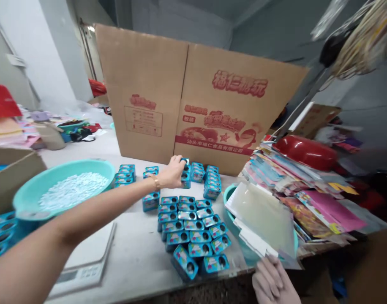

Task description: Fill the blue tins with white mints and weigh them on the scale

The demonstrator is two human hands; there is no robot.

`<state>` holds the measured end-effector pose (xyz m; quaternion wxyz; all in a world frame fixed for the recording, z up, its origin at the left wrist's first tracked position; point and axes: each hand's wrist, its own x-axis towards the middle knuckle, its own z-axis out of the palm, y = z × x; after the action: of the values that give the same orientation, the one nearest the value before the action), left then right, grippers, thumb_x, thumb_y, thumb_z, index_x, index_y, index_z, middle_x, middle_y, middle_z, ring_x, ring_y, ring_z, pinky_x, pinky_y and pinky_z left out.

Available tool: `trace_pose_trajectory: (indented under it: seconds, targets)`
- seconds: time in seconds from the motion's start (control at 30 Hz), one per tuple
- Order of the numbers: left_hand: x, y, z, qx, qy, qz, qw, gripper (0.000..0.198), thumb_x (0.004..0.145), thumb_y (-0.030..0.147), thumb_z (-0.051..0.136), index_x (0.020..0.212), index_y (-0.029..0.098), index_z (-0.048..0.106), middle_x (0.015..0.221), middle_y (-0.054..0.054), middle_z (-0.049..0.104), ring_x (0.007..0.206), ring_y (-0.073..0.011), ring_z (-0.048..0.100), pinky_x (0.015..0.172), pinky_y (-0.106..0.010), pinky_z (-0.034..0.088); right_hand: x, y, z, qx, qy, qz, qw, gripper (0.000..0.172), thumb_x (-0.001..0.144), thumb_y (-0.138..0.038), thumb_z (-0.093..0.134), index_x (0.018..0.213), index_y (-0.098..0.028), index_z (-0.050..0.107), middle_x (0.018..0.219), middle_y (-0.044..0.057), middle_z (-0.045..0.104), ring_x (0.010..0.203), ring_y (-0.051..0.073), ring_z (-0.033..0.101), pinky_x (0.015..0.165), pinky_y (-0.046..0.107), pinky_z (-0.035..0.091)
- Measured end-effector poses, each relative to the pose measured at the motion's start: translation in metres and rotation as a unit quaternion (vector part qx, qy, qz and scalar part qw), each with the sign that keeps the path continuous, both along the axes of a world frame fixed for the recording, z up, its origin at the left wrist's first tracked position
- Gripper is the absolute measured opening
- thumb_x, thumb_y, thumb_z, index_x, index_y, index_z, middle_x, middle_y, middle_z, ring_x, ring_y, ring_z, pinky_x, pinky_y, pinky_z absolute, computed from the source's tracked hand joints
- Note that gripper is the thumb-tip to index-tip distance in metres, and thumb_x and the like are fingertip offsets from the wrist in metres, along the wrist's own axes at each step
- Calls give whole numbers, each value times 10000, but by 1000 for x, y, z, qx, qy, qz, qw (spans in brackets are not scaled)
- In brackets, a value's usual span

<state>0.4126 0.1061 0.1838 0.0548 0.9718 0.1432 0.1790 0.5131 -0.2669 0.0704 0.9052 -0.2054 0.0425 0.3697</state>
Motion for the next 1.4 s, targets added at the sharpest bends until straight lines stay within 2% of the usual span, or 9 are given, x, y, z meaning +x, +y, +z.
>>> trace_pose_trajectory:
  seconds: [0.13, 0.3, 0.47, 0.63, 0.8, 1.0, 1.13, 1.27, 1.4]
  targets:
    - [-104, -14, 13, -4, 31, 14, 999, 623, 640, 364, 733, 1174, 150, 495, 1325, -142, 422, 1240, -323, 404, 1009, -450, 439, -27, 55, 26, 76, 10, 71, 995, 158, 951, -93, 411, 861, -189, 497, 513, -92, 419, 376, 48, 382, 343, 154, 276]
    - [-190, -51, -60, -63, 140, 99, 983, 554, 579, 309, 715, 1080, 163, 528, 1261, -154, 459, 1213, -345, 431, 919, -446, 504, -81, 113, 46, 112, -15, 212, 971, 210, 997, -184, 365, 830, -177, 491, 509, -97, 377, 373, 36, 333, 337, 145, 192]
    - [-218, -74, -125, -94, 152, 128, 975, 608, 546, 197, 706, 1123, 124, 532, 1373, -217, 415, 1333, -395, 347, 896, -455, 526, -127, 127, 47, 117, -3, 282, 952, 201, 996, -216, 387, 832, -171, 495, 508, -102, 337, 365, 34, 295, 327, 148, 152]
    - [-238, -84, -163, -69, 89, 121, 986, 839, 690, 149, 659, 1442, 120, 289, 1587, -186, 184, 1487, -338, 58, 1156, -498, 285, -134, 131, 37, 106, 14, 288, 952, 159, 984, -198, 418, 848, -167, 494, 516, -106, 325, 369, 35, 296, 328, 152, 164]
    - [-255, -90, -192, -5, -13, 69, 998, 683, 833, 48, 461, 1479, 175, 279, 1572, -130, 278, 1485, -284, 129, 1143, -515, 330, -132, 146, 28, 87, 8, 299, 950, 92, 943, -164, 507, 853, -163, 492, 517, -115, 327, 371, 28, 316, 327, 144, 174]
    - [-273, -111, -199, -1, -61, 35, 998, 710, 787, -43, 371, 1447, 219, 370, 1556, -113, 317, 1463, -294, 225, 1118, -547, 368, -134, 155, 26, 65, -18, 298, 952, 101, 955, -165, 474, 855, -178, 484, 515, -113, 364, 385, 29, 344, 338, 130, 177]
    - [-298, -127, -198, -42, -117, 5, 992, 768, 791, -35, 371, 1489, 278, 297, 1386, -91, 539, 1304, -242, 485, 1051, -439, 477, -133, 157, 21, 50, 6, 304, 951, 106, 963, -155, 457, 861, -171, 479, 514, -114, 356, 380, 31, 346, 338, 136, 191]
    - [-327, -118, -162, -93, -185, 121, 971, 687, 865, 62, 461, 1480, 325, 306, 1238, -92, 575, 1144, -235, 565, 985, -395, 507, -135, 164, 14, 32, 26, 315, 948, 104, 969, -146, 434, 878, -172, 479, 540, -109, 379, 383, 29, 356, 341, 130, 228]
    - [-336, -72, -119, -128, -178, 242, 945, 495, 907, 188, 518, 1388, 279, 443, 1219, -93, 544, 1143, -249, 535, 992, -408, 473, -150, 190, 8, 11, 38, 331, 943, 61, 921, -128, 515, 893, -173, 485, 637, -87, 449, 411, 14, 380, 362, 117, 286]
